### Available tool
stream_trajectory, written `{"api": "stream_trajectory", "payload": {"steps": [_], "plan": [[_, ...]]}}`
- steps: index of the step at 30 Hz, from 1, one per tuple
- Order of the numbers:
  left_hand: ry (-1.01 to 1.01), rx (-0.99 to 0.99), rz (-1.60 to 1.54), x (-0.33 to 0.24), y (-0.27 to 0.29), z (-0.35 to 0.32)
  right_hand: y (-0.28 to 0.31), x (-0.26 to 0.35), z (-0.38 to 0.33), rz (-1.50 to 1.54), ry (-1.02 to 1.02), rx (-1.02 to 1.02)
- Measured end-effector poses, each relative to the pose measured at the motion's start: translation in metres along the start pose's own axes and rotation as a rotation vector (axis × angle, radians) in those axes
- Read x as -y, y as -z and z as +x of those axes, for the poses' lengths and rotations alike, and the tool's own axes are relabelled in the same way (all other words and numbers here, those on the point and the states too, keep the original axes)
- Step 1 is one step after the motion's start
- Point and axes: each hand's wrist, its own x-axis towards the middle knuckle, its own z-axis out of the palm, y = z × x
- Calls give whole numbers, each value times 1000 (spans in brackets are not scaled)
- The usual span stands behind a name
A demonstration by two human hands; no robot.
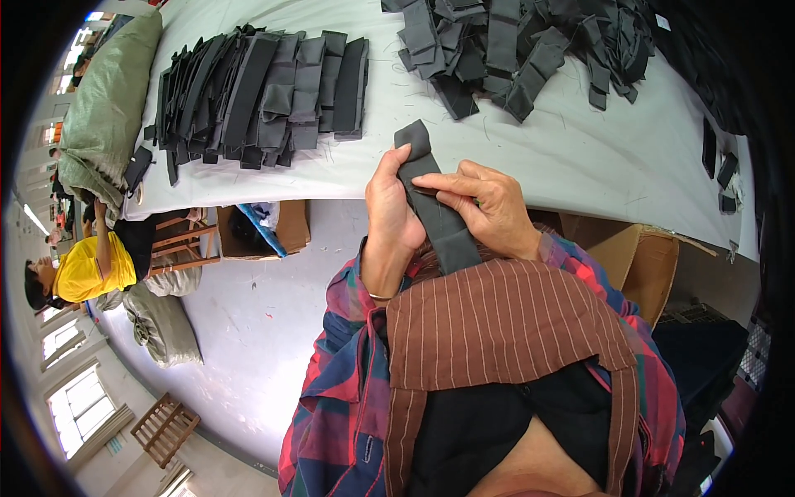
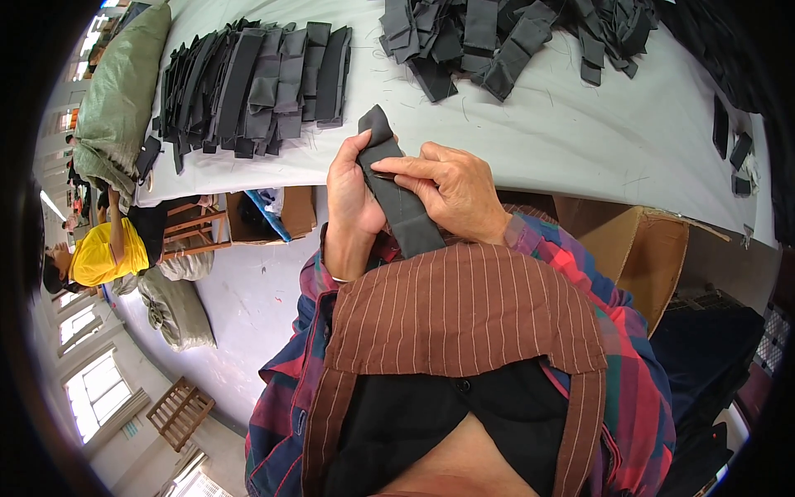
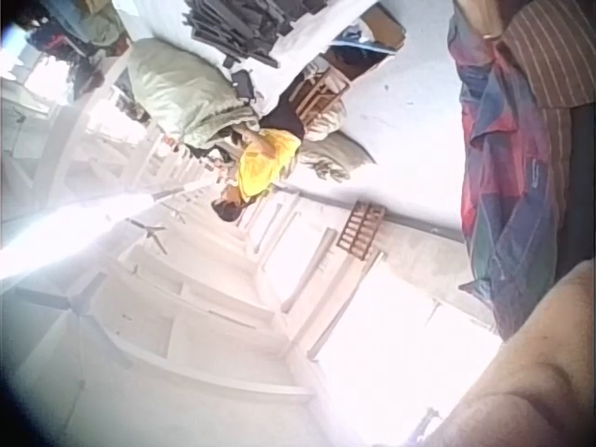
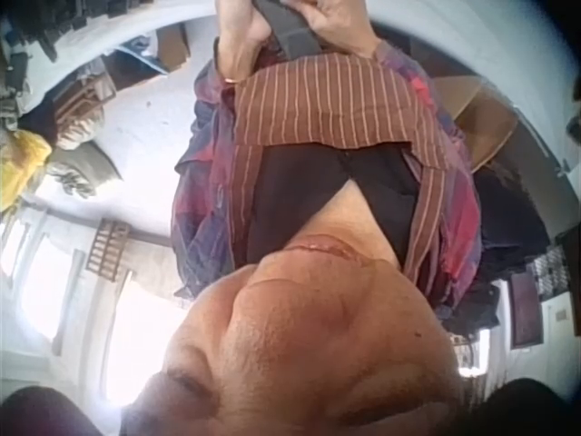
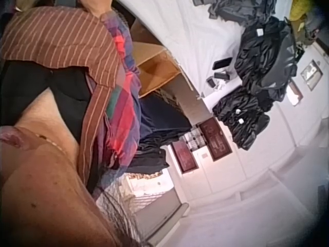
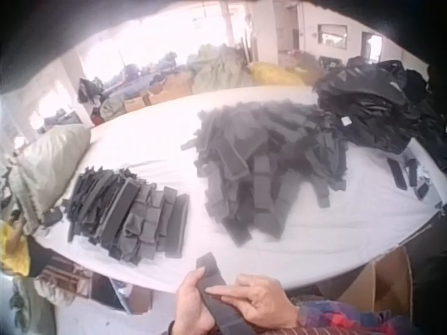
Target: Trim loose threads from black fabric straps using small thread snips.
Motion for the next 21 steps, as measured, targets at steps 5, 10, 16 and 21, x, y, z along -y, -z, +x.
{"api": "stream_trajectory", "payload": {"steps": [5,10,16,21], "plan": [[-9,-4,4,1,0,0,-2,2,-2,-50,3,-39],[-49,-60,0,3,2,4,-13,2,-7,-132,64,-114],[-7,-46,-56,6,5,2,-17,2,-9,-184,66,-186],[9,-32,-13,9,8,-6,0,-15,8,263,28,-380]]}}
